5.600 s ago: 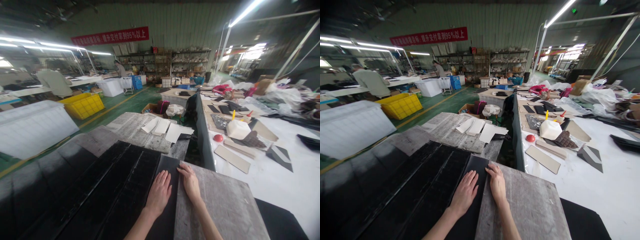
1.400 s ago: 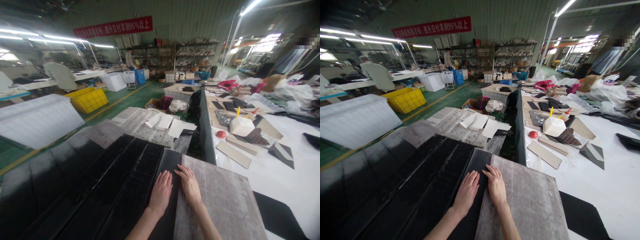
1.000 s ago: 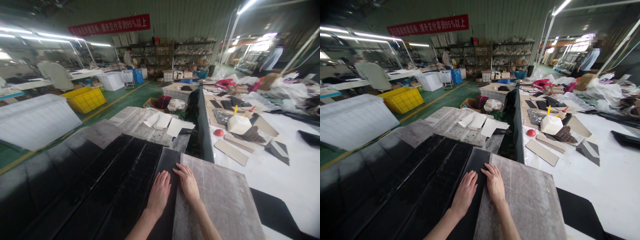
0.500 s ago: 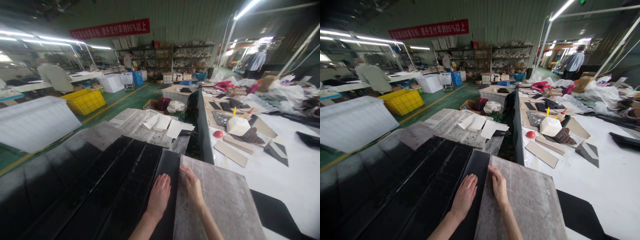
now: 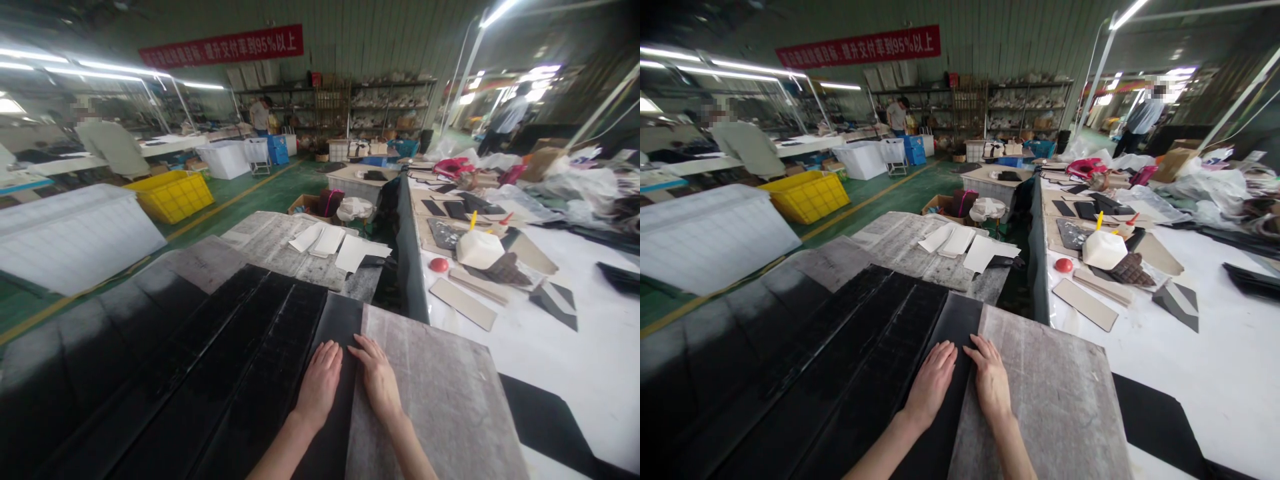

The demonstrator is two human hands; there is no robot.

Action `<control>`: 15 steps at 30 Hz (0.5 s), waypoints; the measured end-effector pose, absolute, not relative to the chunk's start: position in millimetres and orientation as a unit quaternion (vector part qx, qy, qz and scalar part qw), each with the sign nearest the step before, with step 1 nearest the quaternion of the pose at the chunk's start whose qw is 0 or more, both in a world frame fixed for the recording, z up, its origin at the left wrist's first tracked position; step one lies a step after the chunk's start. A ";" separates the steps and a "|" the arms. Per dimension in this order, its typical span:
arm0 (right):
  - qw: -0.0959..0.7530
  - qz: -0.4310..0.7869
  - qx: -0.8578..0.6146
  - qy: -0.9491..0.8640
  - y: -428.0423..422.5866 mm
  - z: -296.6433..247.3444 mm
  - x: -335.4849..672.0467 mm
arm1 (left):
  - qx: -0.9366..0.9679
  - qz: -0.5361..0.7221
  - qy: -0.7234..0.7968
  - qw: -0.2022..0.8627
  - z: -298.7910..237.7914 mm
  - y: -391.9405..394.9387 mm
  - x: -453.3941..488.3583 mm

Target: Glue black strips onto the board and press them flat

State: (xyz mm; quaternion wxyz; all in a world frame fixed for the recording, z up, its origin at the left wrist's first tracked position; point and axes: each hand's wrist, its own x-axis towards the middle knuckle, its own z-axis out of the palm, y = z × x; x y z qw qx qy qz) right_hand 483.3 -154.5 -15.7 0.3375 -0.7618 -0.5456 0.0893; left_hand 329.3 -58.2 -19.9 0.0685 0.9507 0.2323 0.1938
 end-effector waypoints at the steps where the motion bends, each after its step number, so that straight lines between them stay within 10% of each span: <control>1: 0.342 0.089 -0.760 -0.545 -154.7 -15.4 483.3 | 0.952 0.193 0.228 0.068 -20.4 -58.4 327.7; 15: 0.357 0.087 -0.756 -0.541 -154.4 -10.2 481.9 | 0.954 0.199 0.218 0.053 -15.4 -66.3 317.5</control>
